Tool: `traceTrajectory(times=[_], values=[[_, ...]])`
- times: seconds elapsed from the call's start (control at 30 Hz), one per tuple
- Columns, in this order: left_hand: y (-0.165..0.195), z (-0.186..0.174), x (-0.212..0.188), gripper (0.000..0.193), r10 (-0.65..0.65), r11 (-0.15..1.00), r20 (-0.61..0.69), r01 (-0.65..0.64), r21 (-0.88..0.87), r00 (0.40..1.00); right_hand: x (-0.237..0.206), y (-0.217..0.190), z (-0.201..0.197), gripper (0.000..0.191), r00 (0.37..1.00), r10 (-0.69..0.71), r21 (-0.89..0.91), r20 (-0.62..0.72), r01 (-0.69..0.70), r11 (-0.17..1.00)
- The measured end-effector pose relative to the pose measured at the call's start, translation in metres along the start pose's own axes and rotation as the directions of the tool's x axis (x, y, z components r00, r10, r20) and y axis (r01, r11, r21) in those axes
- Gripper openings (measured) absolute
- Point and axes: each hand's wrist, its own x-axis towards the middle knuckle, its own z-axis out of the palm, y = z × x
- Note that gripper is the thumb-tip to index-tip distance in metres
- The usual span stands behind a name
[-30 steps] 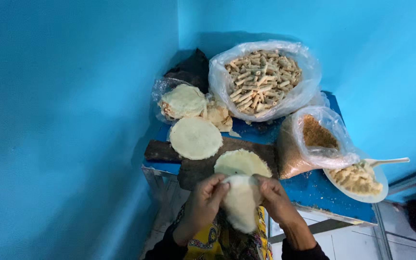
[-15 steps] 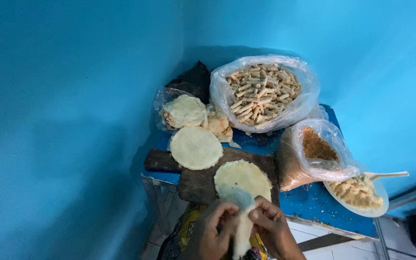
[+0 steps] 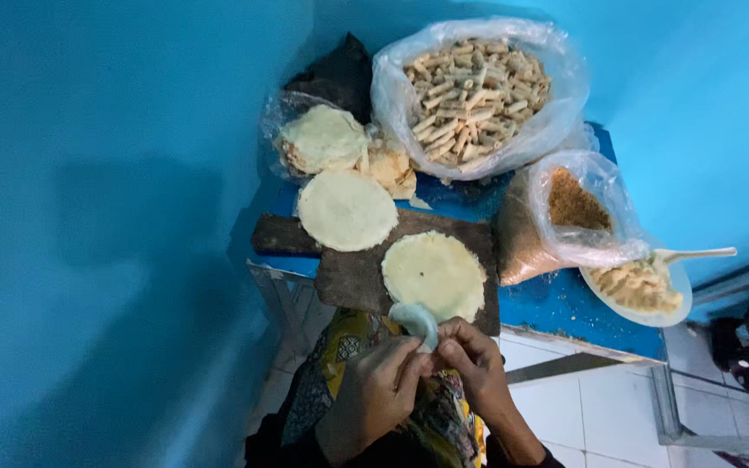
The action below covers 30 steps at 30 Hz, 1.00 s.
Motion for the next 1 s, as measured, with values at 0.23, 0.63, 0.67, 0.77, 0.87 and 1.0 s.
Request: traceTrajectory(times=[0.23,0.63,0.67,0.77,0.87,1.0], values=[[-0.002,0.001,-0.003,0.019,-0.084,0.993,0.036,0.086,-0.081,0.996,-0.005,0.002,0.003,0.006,1.0,0.006,-0.098,-0.027,-0.008,0.995],[-0.02,0.008,-0.011,0.018,-0.246,0.965,0.14,0.257,-0.061,0.959,-0.015,-0.001,0.0,0.006,0.997,0.009,-0.088,0.082,-0.002,0.996],[-0.023,0.009,-0.011,0.018,-0.319,0.946,0.173,0.323,0.004,0.932,-0.015,-0.001,0.0,0.006,0.997,0.006,-0.086,0.073,0.001,0.996],[-0.029,0.013,-0.014,0.018,-0.27,0.96,0.136,0.277,-0.035,0.953,-0.015,0.001,-0.001,0.007,0.999,0.007,-0.08,0.048,-0.003,0.997],[-0.034,0.016,-0.016,0.024,-0.177,0.926,0.133,0.211,-0.312,0.975,-0.012,0.002,-0.002,0.005,0.998,0.013,-0.11,0.06,-0.007,0.994],[-0.038,0.018,-0.017,0.035,-0.2,0.926,0.187,0.248,-0.286,0.962,-0.012,0.002,-0.005,0.007,0.989,-0.045,-0.215,0.138,0.074,0.974]])
